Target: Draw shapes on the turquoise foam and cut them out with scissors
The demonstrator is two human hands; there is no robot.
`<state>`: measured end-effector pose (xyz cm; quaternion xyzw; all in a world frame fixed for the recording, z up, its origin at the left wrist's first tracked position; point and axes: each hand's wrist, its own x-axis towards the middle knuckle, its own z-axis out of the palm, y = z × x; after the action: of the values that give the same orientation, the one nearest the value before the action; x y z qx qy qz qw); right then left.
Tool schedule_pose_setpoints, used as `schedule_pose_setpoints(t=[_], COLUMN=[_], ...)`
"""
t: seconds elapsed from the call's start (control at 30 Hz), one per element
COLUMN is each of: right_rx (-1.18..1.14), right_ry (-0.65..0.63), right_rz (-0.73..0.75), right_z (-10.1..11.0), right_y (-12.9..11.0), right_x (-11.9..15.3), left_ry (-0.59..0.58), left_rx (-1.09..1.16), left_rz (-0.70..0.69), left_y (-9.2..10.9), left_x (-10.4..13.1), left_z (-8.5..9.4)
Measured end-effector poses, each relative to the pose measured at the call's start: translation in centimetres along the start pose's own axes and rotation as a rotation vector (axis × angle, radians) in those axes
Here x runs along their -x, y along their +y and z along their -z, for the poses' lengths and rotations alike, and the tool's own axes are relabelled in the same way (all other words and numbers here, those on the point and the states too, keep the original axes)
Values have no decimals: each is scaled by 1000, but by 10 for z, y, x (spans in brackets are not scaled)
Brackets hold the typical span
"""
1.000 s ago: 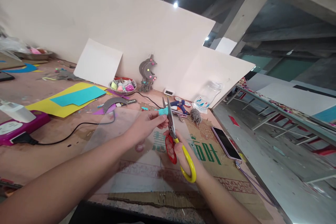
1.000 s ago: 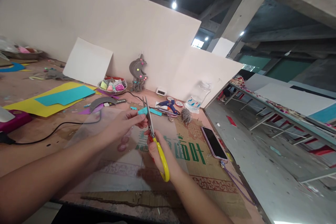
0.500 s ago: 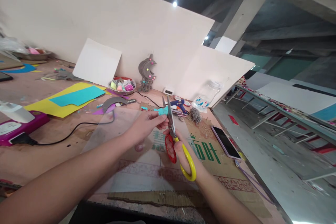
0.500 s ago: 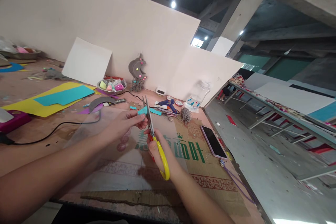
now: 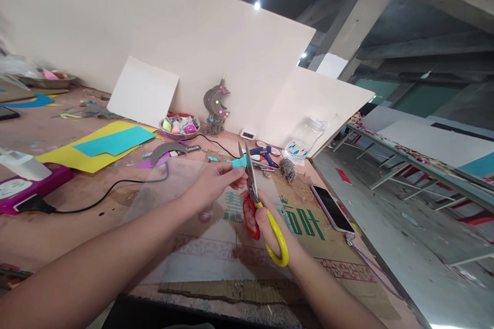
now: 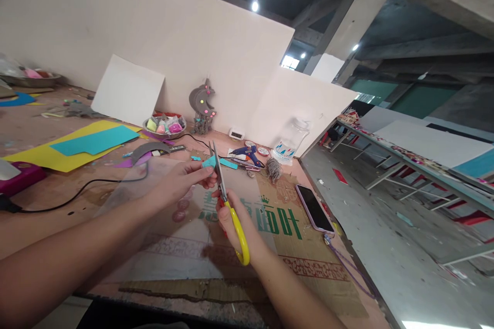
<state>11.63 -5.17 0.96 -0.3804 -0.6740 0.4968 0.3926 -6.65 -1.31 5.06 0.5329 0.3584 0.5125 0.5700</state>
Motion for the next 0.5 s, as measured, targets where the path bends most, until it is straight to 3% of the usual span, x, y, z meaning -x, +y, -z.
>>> schedule_pose_setpoints(t=[0.5], right_rx=[40], right_ry=[0], right_rz=[22], right_z=[3], right_y=[6], right_x=[0], left_ry=[6], left_rx=[7], left_rz=[62], left_y=[3], left_x=[3], left_z=[-3])
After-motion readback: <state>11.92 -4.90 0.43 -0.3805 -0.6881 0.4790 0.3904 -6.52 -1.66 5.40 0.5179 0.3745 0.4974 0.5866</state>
